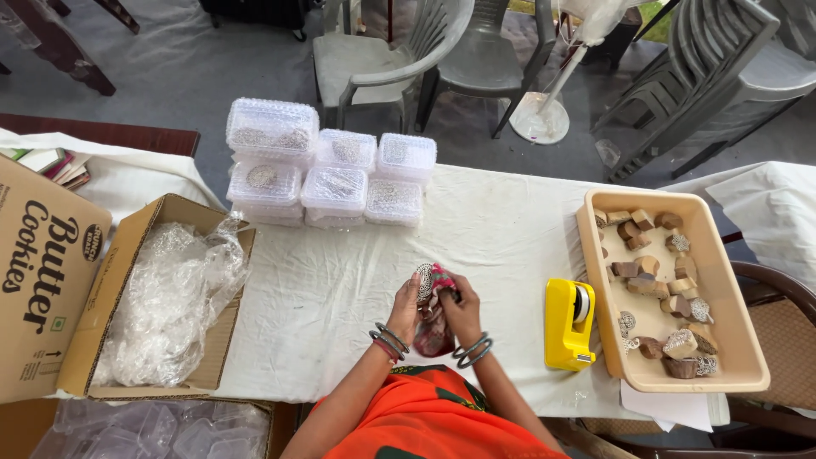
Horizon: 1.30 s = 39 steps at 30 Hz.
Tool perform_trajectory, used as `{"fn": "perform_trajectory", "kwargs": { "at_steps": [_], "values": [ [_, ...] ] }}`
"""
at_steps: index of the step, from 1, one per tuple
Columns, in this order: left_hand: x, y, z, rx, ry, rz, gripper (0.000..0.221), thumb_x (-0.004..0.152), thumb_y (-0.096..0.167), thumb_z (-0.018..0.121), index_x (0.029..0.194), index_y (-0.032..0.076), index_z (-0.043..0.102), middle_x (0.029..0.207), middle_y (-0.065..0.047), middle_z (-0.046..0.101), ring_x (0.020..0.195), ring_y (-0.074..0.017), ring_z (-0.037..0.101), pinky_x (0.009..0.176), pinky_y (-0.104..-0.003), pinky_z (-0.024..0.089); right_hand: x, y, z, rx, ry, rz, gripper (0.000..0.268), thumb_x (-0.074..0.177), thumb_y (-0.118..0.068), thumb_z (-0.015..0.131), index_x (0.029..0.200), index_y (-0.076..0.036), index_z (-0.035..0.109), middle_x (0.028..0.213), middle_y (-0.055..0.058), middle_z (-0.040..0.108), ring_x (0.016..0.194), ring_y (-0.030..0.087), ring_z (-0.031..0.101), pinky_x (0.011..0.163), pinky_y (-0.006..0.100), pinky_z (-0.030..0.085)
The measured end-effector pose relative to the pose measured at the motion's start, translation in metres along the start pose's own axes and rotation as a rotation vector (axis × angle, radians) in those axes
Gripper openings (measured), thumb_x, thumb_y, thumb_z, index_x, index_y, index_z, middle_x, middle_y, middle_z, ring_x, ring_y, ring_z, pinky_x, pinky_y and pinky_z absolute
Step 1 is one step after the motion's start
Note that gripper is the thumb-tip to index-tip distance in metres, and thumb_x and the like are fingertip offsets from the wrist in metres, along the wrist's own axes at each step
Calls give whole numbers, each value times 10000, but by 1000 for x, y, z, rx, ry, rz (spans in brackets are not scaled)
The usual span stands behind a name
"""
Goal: The person wipes a small decorative item with a cloth, places it into a clear plastic container, and then wraps the container in bubble wrap. They repeat this process for multiple items, stacking the wrapped packages on the table.
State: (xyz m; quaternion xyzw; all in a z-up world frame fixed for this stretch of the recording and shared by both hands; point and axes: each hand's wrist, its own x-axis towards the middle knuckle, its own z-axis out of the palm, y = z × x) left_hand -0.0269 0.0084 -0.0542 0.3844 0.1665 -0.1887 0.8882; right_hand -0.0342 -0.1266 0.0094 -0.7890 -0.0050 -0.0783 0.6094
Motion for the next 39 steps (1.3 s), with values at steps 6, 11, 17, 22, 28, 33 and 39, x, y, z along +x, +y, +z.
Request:
{"fn": "perform_trajectory", "kwargs": {
  "at_steps": [6, 11, 17, 22, 28, 33, 39],
  "values": [
    [-14, 25, 7, -43, 157, 65, 550, 952, 579, 498, 1222, 133, 674, 975, 4, 709, 814, -83, 685, 677, -263, 570, -36, -11, -1, -78, -183, -4, 410, 803, 98, 590, 1176, -12, 722, 1021, 101, 706, 791, 150, 725, 687, 281, 597],
    [0, 8, -1, 132, 166, 69, 594, 1043, 599, 492, 1314, 100, 666, 928, 29, 628, 774, -99, 513, 626, -281, 433, -20, 24, -7, 69, -101, 140, 436, 858, 87, 549, 1255, -11, 698, 995, 99, 722, 773, 135, 706, 679, 280, 589],
    [25, -29, -11, 275, 121, 82, 587, 1010, 541, 462, 1392, 105, 557, 1228, 6, 561, 1077, -104, 590, 913, -314, 522, -14, 17, 7, 140, 35, 40, 432, 953, 11, 605, 1385, 6, 600, 1092, 104, 675, 889, 139, 645, 755, 284, 545],
    [19, -26, -22, 673, 22, 318, 590, 1098, 491, 587, 1298, -50, 709, 1296, -119, 491, 1148, -177, 556, 1001, -322, 481, -10, 14, -4, 450, 19, 396, 369, 942, -44, 621, 1304, 18, 643, 971, 99, 700, 783, 163, 667, 700, 328, 584],
    [-32, 32, 32, 705, 149, 125, 708, 932, 503, 620, 1468, 87, 418, 1196, -95, 471, 932, -220, 616, 770, -421, 556, -16, 9, -1, -51, 8, -140, 330, 937, -21, 636, 1259, 24, 694, 1035, 93, 700, 912, 120, 659, 788, 244, 543],
    [-33, 14, 29, 761, 32, 503, 588, 1034, 589, 478, 1225, 46, 598, 1144, -131, 649, 1076, -262, 645, 949, -388, 498, -8, 53, 5, 444, 65, 314, 271, 996, -26, 531, 1215, 2, 687, 970, 49, 702, 795, 92, 621, 669, 255, 522],
    [14, -21, 1, 898, 281, 591, 520, 1062, 530, 471, 1263, 54, 531, 1180, -147, 594, 1061, -287, 607, 879, -410, 502, -41, 60, -1, 37, -162, 299, 215, 970, -91, 582, 1121, 5, 701, 870, 98, 728, 724, 124, 643, 646, 299, 545]
  ]
}}
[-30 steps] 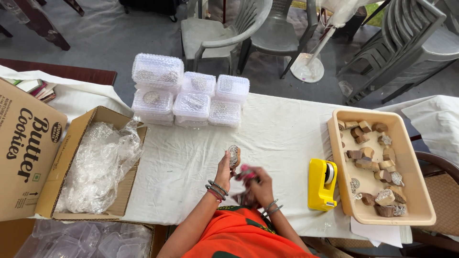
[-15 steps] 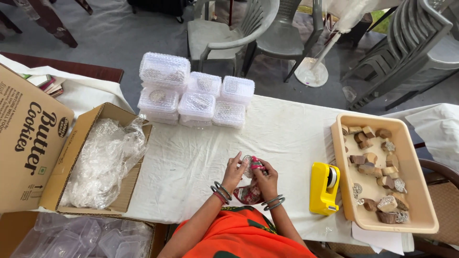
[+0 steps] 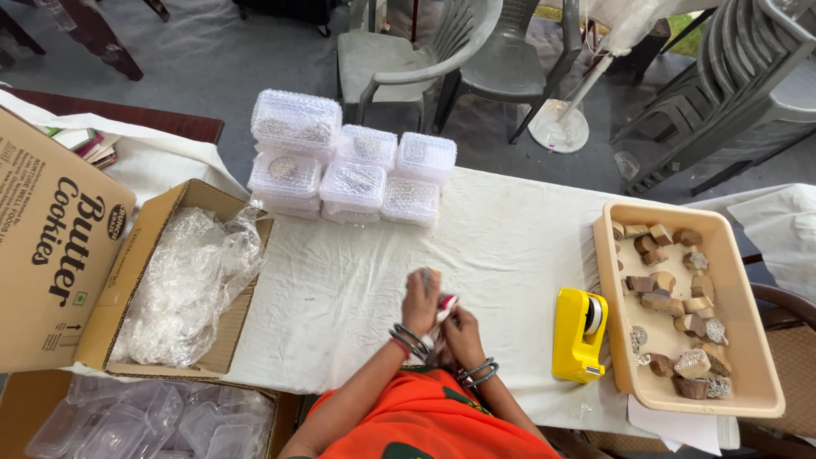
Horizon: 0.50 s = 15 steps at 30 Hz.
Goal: The person wipes a small decorative item with a cloth, places it into a clear plastic container, and then wraps the container in bubble wrap. They repeat this process for multiple items, stacking the wrapped packages on the table.
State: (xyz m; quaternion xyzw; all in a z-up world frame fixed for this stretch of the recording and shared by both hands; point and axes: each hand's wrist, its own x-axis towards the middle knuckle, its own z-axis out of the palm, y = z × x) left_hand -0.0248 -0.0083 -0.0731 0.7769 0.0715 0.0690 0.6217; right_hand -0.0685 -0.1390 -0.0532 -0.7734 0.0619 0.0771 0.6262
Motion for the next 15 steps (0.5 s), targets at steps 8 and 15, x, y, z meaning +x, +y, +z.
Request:
{"fn": "perform_trajectory", "kwargs": {
  "at_steps": [8, 15],
  "values": [
    [19, 3, -33, -615, -130, -641, 388, 914, 322, 685, 1239, 178, 528, 1137, -78, 626, 930, -200, 678, 650, -367, 625, 22, -3, -122, -851, 171, 20, 384, 889, -177, 639, 1265, -125, 700, 1131, 148, 690, 1013, 324, 681, 868, 427, 550],
    [10, -3, -10, -484, -174, -763, 413, 919, 361, 704, 1271, 165, 609, 1181, -39, 624, 989, -202, 688, 708, -391, 660, 9, -14, -86, -790, 212, -281, 521, 789, -345, 825, 1235, -127, 668, 1210, 85, 702, 1031, 258, 692, 838, 398, 567]
  ]
}}
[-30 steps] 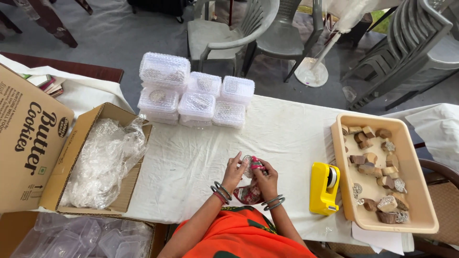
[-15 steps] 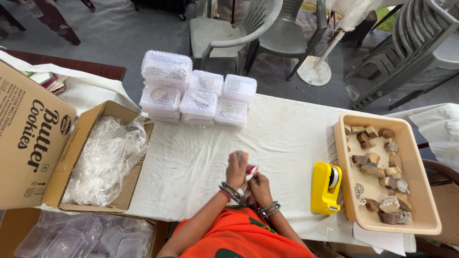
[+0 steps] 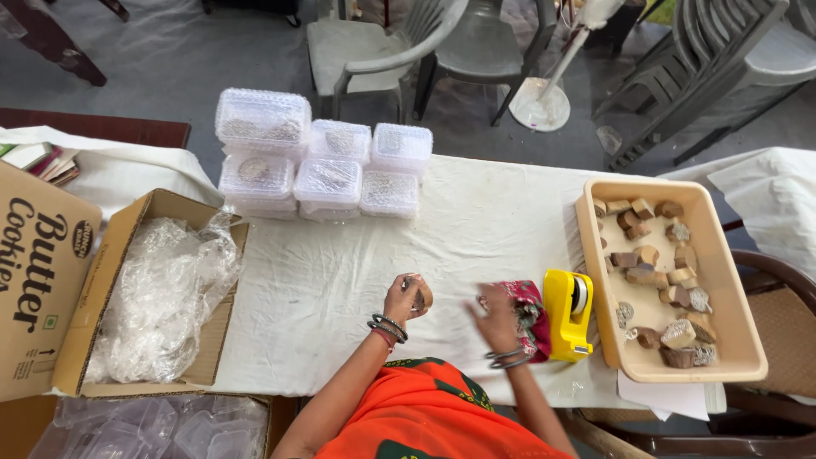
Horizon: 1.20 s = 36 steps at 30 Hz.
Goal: The person wipes a small decorative item with a cloth, places it into a clear plastic container, and then wraps the container in bubble wrap. They repeat this process for multiple items, stacking the wrapped packages on the table.
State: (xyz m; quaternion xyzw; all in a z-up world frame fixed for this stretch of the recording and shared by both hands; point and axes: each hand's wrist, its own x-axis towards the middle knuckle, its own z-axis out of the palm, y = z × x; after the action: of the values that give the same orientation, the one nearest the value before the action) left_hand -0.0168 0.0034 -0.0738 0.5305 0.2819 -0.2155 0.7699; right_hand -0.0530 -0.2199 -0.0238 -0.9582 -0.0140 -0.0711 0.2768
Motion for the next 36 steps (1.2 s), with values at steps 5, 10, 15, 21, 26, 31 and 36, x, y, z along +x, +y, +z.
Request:
{"fn": "perform_trajectory", "kwargs": {
  "at_steps": [5, 10, 15, 21, 26, 31, 36],
  "values": [
    [36, -45, 1, -42, -145, 43, 424, 980, 309, 586, 1376, 163, 542, 1165, -78, 621, 971, -230, 684, 734, -394, 640, -3, -39, 60, 519, -160, 162, 579, 850, -285, 814, 1342, -41, 633, 1063, 103, 736, 845, 150, 708, 672, 317, 586],
    [49, -62, -21, 88, -175, 44, 569, 983, 264, 545, 1535, 234, 412, 1226, -14, 592, 1044, -209, 670, 811, -382, 618, 14, 58, 116, 988, -155, 487, 503, 885, -212, 766, 1325, 0, 643, 934, 66, 721, 761, 109, 681, 594, 288, 613],
    [46, -74, -66, 181, -26, 59, 577, 975, 315, 610, 1513, 164, 466, 1276, -41, 620, 1045, -177, 670, 829, -386, 577, 53, 125, 135, 1085, 99, 606, 498, 903, -157, 769, 1336, 34, 611, 922, 60, 705, 713, 125, 631, 560, 285, 555],
    [34, -97, -123, 128, 39, 5, 453, 968, 306, 587, 1373, 102, 580, 1118, -55, 721, 957, -185, 674, 799, -359, 568, 77, 165, 156, 986, 227, 638, 451, 915, -142, 752, 1311, 24, 615, 838, 75, 692, 601, 133, 654, 521, 265, 537],
    [23, -120, -162, 25, 123, -35, 383, 970, 312, 574, 1296, 117, 621, 1065, -46, 725, 888, -165, 675, 754, -331, 557, 89, 236, 143, 970, 316, 708, 475, 935, -130, 717, 1370, -38, 547, 788, 56, 648, 550, 134, 592, 454, 282, 456],
    [11, -155, -184, -100, 238, 33, 317, 984, 343, 594, 1182, 103, 654, 920, -41, 715, 738, -137, 669, 601, -292, 545, 93, 280, 157, 380, 169, 650, 402, 991, -193, 719, 1320, -2, 592, 985, 199, 731, 770, 256, 696, 658, 374, 578],
    [-10, -146, -186, -48, 235, 38, 282, 1003, 329, 599, 1134, 87, 662, 944, -25, 725, 722, -106, 686, 593, -258, 569, 76, 191, 102, 11, 316, 659, 440, 968, -298, 677, 1237, 46, 615, 1081, 334, 685, 978, 493, 664, 836, 551, 518]
  ]
}}
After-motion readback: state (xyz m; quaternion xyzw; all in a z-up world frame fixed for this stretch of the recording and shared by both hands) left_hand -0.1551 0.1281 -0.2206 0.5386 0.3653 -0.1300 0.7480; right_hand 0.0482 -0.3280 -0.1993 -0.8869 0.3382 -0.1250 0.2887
